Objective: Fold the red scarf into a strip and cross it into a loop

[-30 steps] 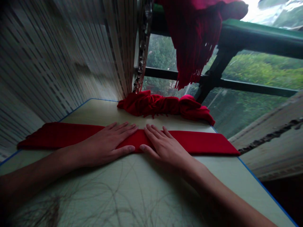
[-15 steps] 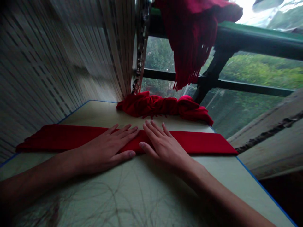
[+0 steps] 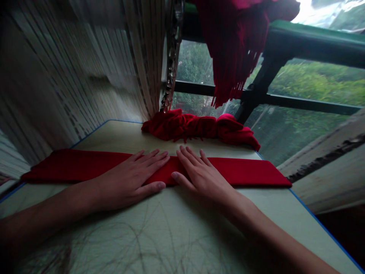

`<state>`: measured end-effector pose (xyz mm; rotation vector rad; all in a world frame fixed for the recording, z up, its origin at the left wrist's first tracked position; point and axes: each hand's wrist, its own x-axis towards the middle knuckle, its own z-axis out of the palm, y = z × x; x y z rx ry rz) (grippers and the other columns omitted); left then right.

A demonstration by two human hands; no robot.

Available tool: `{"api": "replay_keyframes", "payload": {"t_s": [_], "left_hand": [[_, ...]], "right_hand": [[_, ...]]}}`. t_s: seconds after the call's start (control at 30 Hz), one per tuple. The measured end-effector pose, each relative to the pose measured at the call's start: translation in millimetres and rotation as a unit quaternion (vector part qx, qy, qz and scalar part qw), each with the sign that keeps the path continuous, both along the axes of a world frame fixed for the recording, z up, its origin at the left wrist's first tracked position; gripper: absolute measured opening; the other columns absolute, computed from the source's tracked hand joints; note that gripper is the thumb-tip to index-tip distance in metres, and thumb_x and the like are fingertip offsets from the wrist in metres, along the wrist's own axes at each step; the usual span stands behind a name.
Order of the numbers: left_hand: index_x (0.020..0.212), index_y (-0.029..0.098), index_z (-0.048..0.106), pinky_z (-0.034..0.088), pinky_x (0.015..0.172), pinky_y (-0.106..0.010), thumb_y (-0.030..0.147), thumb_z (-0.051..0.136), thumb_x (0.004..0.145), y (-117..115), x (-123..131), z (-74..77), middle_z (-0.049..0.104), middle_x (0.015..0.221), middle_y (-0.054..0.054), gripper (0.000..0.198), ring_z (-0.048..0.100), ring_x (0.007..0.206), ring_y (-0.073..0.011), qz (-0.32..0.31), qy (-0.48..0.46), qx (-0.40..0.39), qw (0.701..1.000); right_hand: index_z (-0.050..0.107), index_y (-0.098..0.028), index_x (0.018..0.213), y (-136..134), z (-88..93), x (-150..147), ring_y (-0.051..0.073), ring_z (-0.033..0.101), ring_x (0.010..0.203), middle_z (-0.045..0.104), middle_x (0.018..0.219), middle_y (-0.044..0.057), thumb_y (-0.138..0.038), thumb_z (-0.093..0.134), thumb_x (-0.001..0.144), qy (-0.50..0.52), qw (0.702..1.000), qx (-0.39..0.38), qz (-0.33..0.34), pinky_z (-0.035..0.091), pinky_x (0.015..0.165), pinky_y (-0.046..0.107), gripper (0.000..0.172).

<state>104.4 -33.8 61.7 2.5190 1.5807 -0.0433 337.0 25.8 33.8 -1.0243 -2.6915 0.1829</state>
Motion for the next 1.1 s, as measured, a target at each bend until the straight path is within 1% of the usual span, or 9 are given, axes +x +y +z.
{"api": "replay_keyframes", "payload": {"t_s": [0.13, 0.27, 0.33, 0.5, 0.63, 0.8, 0.9, 1.0, 1.1], "left_hand": [[0.165, 0.02, 0.015, 0.01, 0.129, -0.053, 0.067, 0.029, 0.104, -2.0, -0.5, 3.3, 0.013, 0.171, -0.005, 0.078, 0.008, 0.16, -0.0265, 0.004, -0.014, 0.019, 1.0], [0.165, 0.019, 0.019, 0.011, 0.128, -0.053, 0.067, 0.025, 0.104, 1.7, -1.4, 0.2, 0.015, 0.171, -0.007, 0.077, 0.012, 0.159, -0.0282, 0.033, -0.019, 0.042, 0.998], [0.165, 0.019, 0.019, 0.012, 0.127, -0.055, 0.068, 0.024, 0.103, 4.4, -1.1, -4.5, 0.016, 0.171, -0.008, 0.079, 0.014, 0.159, -0.0304, 0.043, -0.011, 0.038, 0.998], [0.164, 0.02, 0.023, 0.013, 0.127, -0.057, 0.068, 0.025, 0.104, 6.5, 0.4, -11.2, 0.019, 0.17, -0.008, 0.077, 0.016, 0.158, -0.0318, 0.041, -0.004, 0.04, 0.998], [0.163, 0.021, 0.027, 0.014, 0.127, -0.057, 0.068, 0.025, 0.104, 8.6, -2.5, -4.1, 0.024, 0.169, -0.008, 0.076, 0.021, 0.157, -0.0317, 0.045, -0.017, 0.036, 0.998], [0.163, 0.027, 0.027, 0.013, 0.127, -0.058, 0.066, 0.025, 0.104, 16.4, -8.8, 2.2, 0.021, 0.17, -0.004, 0.07, 0.019, 0.158, -0.0294, 0.05, -0.03, 0.074, 0.996], [0.162, 0.029, 0.029, 0.013, 0.126, -0.058, 0.069, 0.027, 0.102, 18.6, -9.1, -4.5, 0.022, 0.17, -0.004, 0.072, 0.019, 0.158, -0.0308, 0.03, -0.035, 0.077, 0.996], [0.163, 0.028, 0.028, 0.012, 0.126, -0.059, 0.073, 0.028, 0.1, 18.8, -7.1, -13.2, 0.025, 0.17, -0.006, 0.077, 0.02, 0.157, -0.0333, 0.015, -0.039, 0.068, 0.997], [0.163, 0.028, 0.026, 0.012, 0.125, -0.06, 0.076, 0.025, 0.099, 18.4, -4.9, -16.5, 0.025, 0.169, -0.008, 0.08, 0.021, 0.157, -0.034, 0.014, -0.032, 0.057, 0.998]], "right_hand": [[0.019, -0.024, 0.165, -2.0, 4.2, -0.3, 0.027, 0.013, 0.158, 0.019, 0.17, 0.008, -0.054, 0.034, 0.106, 0.043, 0.999, 0.032, -0.002, 0.012, 0.128, 0.058, 0.068], [0.03, -0.016, 0.162, -1.5, 0.5, -1.4, 0.029, 0.021, 0.156, 0.029, 0.167, 0.013, -0.061, 0.033, 0.104, -0.024, 1.0, -0.012, 0.008, 0.013, 0.128, 0.059, 0.074], [0.032, -0.014, 0.161, -0.9, -1.8, -2.0, 0.03, 0.022, 0.156, 0.03, 0.166, 0.014, -0.064, 0.034, 0.103, -0.042, 0.999, -0.023, 0.003, 0.013, 0.128, 0.058, 0.076], [0.027, -0.017, 0.163, -0.1, -0.7, -5.1, 0.028, 0.014, 0.158, 0.022, 0.169, 0.011, -0.063, 0.029, 0.105, -0.027, 0.999, -0.016, -0.019, 0.013, 0.127, 0.06, 0.074], [0.026, -0.018, 0.163, 1.2, 4.8, -7.6, 0.028, 0.011, 0.158, 0.019, 0.17, 0.01, -0.057, 0.025, 0.107, -0.012, 0.999, -0.008, -0.029, 0.011, 0.126, 0.063, 0.068], [0.027, -0.021, 0.163, 4.7, 10.6, -5.4, 0.027, 0.011, 0.158, 0.019, 0.17, 0.01, -0.064, 0.03, 0.105, -0.009, 0.999, -0.009, -0.032, 0.01, 0.126, 0.062, 0.073], [0.026, -0.025, 0.163, 6.9, 9.8, -4.3, 0.027, 0.012, 0.158, 0.019, 0.171, 0.008, -0.066, 0.03, 0.104, -0.001, 0.999, 0.001, -0.034, 0.01, 0.127, 0.061, 0.072], [0.029, -0.025, 0.163, 9.0, 5.4, -4.5, 0.03, 0.017, 0.157, 0.024, 0.169, 0.01, -0.068, 0.03, 0.103, -0.03, 0.999, -0.019, -0.022, 0.012, 0.125, 0.064, 0.074], [0.031, -0.025, 0.162, 10.2, 1.4, -4.7, 0.032, 0.019, 0.157, 0.026, 0.169, 0.01, -0.068, 0.028, 0.103, -0.054, 0.998, -0.027, -0.017, 0.013, 0.125, 0.066, 0.073]]}}
